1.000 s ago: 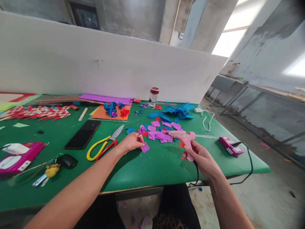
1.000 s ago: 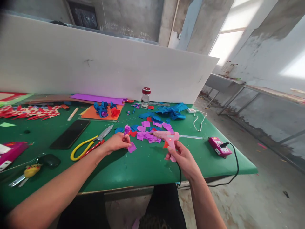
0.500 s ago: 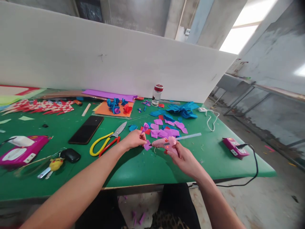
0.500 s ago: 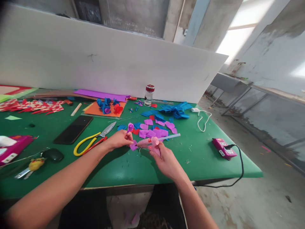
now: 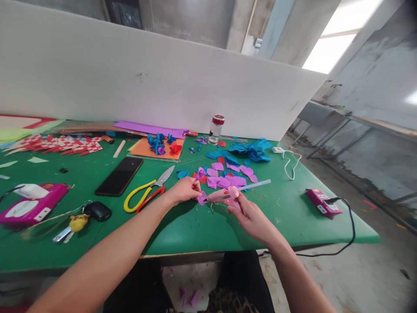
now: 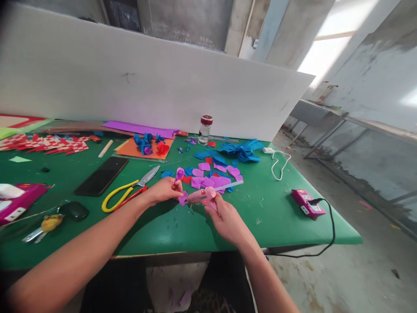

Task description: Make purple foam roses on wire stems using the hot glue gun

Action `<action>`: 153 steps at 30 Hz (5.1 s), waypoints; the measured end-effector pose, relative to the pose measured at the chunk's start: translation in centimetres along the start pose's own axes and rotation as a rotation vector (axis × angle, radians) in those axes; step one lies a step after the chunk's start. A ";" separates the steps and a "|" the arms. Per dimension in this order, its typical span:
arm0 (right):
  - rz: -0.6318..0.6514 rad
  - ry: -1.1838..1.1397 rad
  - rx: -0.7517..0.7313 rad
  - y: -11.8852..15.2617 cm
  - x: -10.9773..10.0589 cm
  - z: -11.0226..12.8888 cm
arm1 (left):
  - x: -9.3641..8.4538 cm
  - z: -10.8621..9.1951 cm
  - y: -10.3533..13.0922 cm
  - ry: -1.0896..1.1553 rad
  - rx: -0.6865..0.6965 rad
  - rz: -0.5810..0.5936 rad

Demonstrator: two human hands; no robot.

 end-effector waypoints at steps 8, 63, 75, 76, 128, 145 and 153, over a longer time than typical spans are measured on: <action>0.007 0.001 -0.005 0.0 0.0 -0.1 | 0.1 0.1 -0.1 0.008 -0.001 0.006; -0.020 0.109 0.049 -0.2 -0.5 -0.4 | 0.0 0.1 -0.2 0.000 0.020 0.020; -0.027 0.106 0.077 0.0 -0.7 -0.2 | 0.0 0.0 -0.1 -0.006 0.008 0.019; -0.021 0.101 0.074 0.0 -0.7 -0.1 | 0.0 0.0 -0.1 -0.009 0.004 0.018; -0.027 0.091 0.050 0.0 -0.1 0.4 | 0.1 -0.4 0.0 -0.001 0.031 0.018; -0.051 0.070 0.065 0.2 -0.7 0.5 | 0.1 -0.6 0.1 0.010 0.029 0.023; -0.023 0.094 0.092 -0.1 -0.3 -0.3 | 0.0 -0.7 0.1 0.001 0.036 0.016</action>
Point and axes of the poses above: each hand's wrist, its own y-axis away from the middle knuckle, its own x-axis out of the palm, z = x × y, the point moved 6 cm from there along -y, towards the middle knuckle, and after that the axes turned 7 degrees about z, right-handed, at the moved point
